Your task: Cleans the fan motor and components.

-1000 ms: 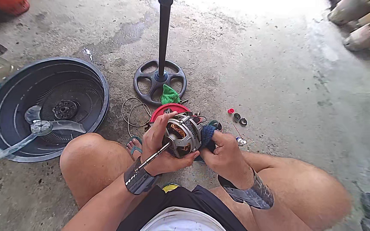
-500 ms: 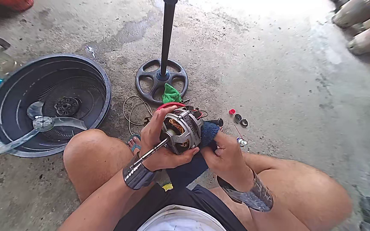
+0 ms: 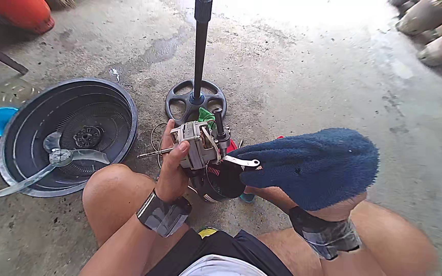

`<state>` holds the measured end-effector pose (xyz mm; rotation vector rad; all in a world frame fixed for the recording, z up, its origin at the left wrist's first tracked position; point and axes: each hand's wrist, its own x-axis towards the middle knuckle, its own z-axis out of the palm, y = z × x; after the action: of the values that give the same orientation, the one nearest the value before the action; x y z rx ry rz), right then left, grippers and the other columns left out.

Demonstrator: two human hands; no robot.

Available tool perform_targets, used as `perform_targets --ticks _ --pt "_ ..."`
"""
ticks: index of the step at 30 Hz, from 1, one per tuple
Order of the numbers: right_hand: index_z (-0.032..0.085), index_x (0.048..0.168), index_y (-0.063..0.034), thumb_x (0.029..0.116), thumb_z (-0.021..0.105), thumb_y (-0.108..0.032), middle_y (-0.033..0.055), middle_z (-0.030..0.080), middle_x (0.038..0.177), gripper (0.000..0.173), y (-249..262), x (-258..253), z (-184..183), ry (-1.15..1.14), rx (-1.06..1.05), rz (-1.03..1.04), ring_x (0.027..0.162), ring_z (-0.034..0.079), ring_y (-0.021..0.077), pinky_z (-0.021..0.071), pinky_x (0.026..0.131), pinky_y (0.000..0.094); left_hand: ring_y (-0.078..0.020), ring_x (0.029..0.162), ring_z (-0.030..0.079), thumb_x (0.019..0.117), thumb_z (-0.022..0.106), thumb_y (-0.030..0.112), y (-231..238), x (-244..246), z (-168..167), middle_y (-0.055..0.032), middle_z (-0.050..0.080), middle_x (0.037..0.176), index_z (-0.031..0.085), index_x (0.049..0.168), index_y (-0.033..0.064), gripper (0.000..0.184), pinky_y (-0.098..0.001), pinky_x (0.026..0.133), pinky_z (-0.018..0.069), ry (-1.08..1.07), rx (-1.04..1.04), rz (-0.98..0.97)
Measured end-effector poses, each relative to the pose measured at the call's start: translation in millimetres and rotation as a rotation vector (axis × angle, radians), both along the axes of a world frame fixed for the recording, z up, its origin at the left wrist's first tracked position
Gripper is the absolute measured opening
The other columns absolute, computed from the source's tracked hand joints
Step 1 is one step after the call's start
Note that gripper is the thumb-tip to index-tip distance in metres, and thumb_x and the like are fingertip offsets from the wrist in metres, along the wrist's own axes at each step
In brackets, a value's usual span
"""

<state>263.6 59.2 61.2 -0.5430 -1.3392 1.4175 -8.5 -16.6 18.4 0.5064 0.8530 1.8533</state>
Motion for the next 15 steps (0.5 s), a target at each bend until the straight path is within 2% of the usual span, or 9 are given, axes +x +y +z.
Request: perform_targets --ticks 1,3,4,5,6,7,10,12,15 --pt "0.068 0.118 -0.0058 0.0943 0.072 -0.025 0.0119 0.073 0.113 0.031 1.7 -1.6 -2.2 -0.123 0.046 -0.012 0.107 0.071 0.0255 0.0593 0.095 0.0487 -0.0219 0.107 0.069 0.0806 0.081 0.048 0.6 0.9 1.1 -0.0114 0.067 0.121 0.039 0.151 0.0171 0.087 -0.043 0.091 0.0597 -0.085 -0.003 -0.015" --pt "0.068 0.115 -0.0007 0.0903 0.076 -0.017 0.0144 0.073 0.109 0.03 7.0 -9.9 -10.1 -0.308 0.1 -0.052 0.103 0.071 0.0282 0.0612 0.091 0.0508 -0.0226 0.099 0.071 0.0886 0.071 0.044 2.1 3.6 5.2 -0.0137 0.071 0.108 0.06 0.128 0.0122 0.052 -0.0434 0.086 0.0607 -0.276 -0.029 -0.057" --pt "0.068 0.114 -0.0006 0.0919 0.073 -0.016 0.0142 0.073 0.108 0.027 6.3 -13.0 -17.0 -0.297 0.064 -0.071 0.103 0.072 0.0278 0.0612 0.091 0.0506 -0.0234 0.095 0.072 0.094 0.063 0.043 3.5 4.6 7.7 -0.015 0.071 0.104 0.064 0.12 0.0102 0.042 -0.0438 0.083 0.0615 -0.371 -0.061 -0.076" --pt "0.067 0.113 -0.0033 0.0945 0.069 -0.016 0.0111 0.073 0.107 0.023 3.8 -14.8 -24.0 -0.222 -0.003 -0.076 0.102 0.071 0.0241 0.0607 0.091 0.0473 -0.0252 0.092 0.072 0.0978 0.056 0.046 4.9 5.1 9.0 -0.0166 0.071 0.101 0.065 0.115 0.0084 0.042 -0.045 0.079 0.0619 -0.463 -0.098 -0.094" --pt "0.067 0.113 -0.0098 0.0972 0.066 -0.019 0.0037 0.073 0.105 0.018 1.1 -15.9 -31.0 -0.158 -0.08 -0.084 0.101 0.07 0.016 0.0604 0.091 0.0401 -0.0269 0.088 0.072 0.0993 0.051 0.05 6.4 5.1 9.4 -0.0177 0.071 0.1 0.065 0.114 0.0082 0.047 -0.0461 0.075 0.0618 -0.524 -0.136 -0.11" --pt "0.067 0.112 -0.0132 0.0995 0.063 -0.021 0.0 0.073 0.103 0.015 0.5 -18.1 -36.3 -0.106 -0.133 -0.075 0.1 0.07 0.0117 0.0597 0.091 0.0364 -0.0282 0.086 0.072 0.1001 0.048 0.054 7.8 5.2 9.1 -0.0185 0.07 0.099 0.064 0.114 0.0084 0.05 -0.0466 0.071 0.0617 -0.549 -0.174 -0.115" --pt "0.066 0.112 -0.0078 0.1012 0.059 -0.022 0.0048 0.073 0.102 0.02 6.3 -25.5 -43.3 -0.063 -0.177 -0.087 0.099 0.07 0.0148 0.0599 0.09 0.0395 -0.0308 0.086 0.071 0.1008 0.043 0.058 9.6 5.6 6.5 -0.0204 0.07 0.1 0.064 0.116 0.0079 0.056 -0.0486 0.069 0.0612 -0.566 -0.218 -0.119" --pt "0.063 0.117 -0.0065 0.1021 0.057 -0.024 0.0055 0.071 0.105 0.024 12.3 -26.1 -49.3 -0.054 -0.189 -0.119 0.101 0.069 0.0147 0.0595 0.091 0.0392 -0.0313 0.086 0.071 0.1003 0.042 0.06 9.4 5.9 5.1 -0.021 0.069 0.101 0.063 0.117 0.0079 0.059 -0.0487 0.069 0.0606 -0.575 -0.217 -0.126" --pt "0.069 0.106 -0.0131 0.1021 0.057 -0.018 -0.0005 0.073 0.095 0.013 21.6 -43.3 -32.5 -0.048 -0.141 -0.112 0.091 0.07 0.0095 0.0612 0.084 0.0329 -0.0319 0.088 0.07 0.0994 0.043 0.062 8.7 5.5 2.0 -0.0216 0.069 0.103 0.063 0.119 0.0077 0.061 -0.049 0.07 0.0603 -0.601 -0.213 -0.136"
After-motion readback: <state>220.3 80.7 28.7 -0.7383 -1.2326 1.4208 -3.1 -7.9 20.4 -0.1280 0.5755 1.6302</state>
